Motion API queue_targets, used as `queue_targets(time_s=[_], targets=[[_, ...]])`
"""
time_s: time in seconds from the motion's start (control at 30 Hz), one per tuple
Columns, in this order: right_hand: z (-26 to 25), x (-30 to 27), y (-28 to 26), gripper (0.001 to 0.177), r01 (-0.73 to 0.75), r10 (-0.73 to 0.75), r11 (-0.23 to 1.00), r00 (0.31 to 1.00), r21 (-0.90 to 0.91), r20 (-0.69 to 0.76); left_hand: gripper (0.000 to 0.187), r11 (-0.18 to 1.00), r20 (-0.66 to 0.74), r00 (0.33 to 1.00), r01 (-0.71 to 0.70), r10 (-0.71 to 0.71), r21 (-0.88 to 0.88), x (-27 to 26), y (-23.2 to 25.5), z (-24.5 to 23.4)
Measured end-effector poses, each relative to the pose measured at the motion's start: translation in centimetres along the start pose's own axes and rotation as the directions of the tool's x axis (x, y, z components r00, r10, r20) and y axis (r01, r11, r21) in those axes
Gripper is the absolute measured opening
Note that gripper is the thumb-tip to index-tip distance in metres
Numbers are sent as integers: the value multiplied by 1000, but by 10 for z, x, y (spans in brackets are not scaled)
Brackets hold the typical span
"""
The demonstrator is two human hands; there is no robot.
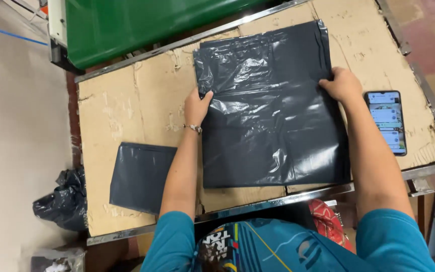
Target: Folding plastic bags and placing them into a plastic basket
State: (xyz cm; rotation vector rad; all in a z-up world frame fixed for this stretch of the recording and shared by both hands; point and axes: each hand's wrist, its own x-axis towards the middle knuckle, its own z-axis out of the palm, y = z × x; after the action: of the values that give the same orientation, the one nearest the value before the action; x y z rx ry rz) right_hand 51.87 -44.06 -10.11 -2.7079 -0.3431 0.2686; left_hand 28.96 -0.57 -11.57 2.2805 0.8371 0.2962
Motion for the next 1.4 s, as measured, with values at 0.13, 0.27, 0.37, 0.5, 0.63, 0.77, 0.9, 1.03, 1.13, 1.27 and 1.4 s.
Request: queue_targets(time_s=[0.13,0.27,0.37,0.5,0.63,0.77,0.9,1.03,1.13,1.27,1.4], targets=[[-10,-2,-24,49,-40,47,976,999,-214,28,62,973,-82,996,47,-29,224,-43,52,-15],[-12,36,-44,64,127,-203,946,949,-297,-241,104,727,-88,931,-215,355,652,-91,122,-10],[-16,67,-82,84,200,-253,942,951,-271,-177,95,679,222,850,-517,477,522,-123,140,17],[-27,85,-117,122,68,-68,985,998,-159,8,72,695,290,761,-649,581,311,-138,137,35],[12,112,-96,78,15,-27,991,996,-133,-89,65,794,210,784,-606,584,52,-122,119,43],[-10,54,-94,21,360,-320,933,831,1,-455,33,725,68,873,-355,483,-590,-86,77,40],[-97,-133,-113,32,742,-506,624,623,245,-596,121,361,728,681,700,-77,-616,-51,61,-7],[-83,-236,-52,30,758,-537,584,629,289,-562,117,243,721,689,714,-78,-656,-51,3,-30],[-50,-269,-6,26,685,-555,685,711,247,-433,113,98,703,707,707,-70,-701,-72,-9,-39],[-51,-284,21,67,589,-588,805,808,64,-34,83,632,296,933,355,-202,-689,-90,-22,-14],[-93,-295,-43,63,662,-674,733,737,157,42,74,964,-308,917,-212,252,158,-146,49,-21]])
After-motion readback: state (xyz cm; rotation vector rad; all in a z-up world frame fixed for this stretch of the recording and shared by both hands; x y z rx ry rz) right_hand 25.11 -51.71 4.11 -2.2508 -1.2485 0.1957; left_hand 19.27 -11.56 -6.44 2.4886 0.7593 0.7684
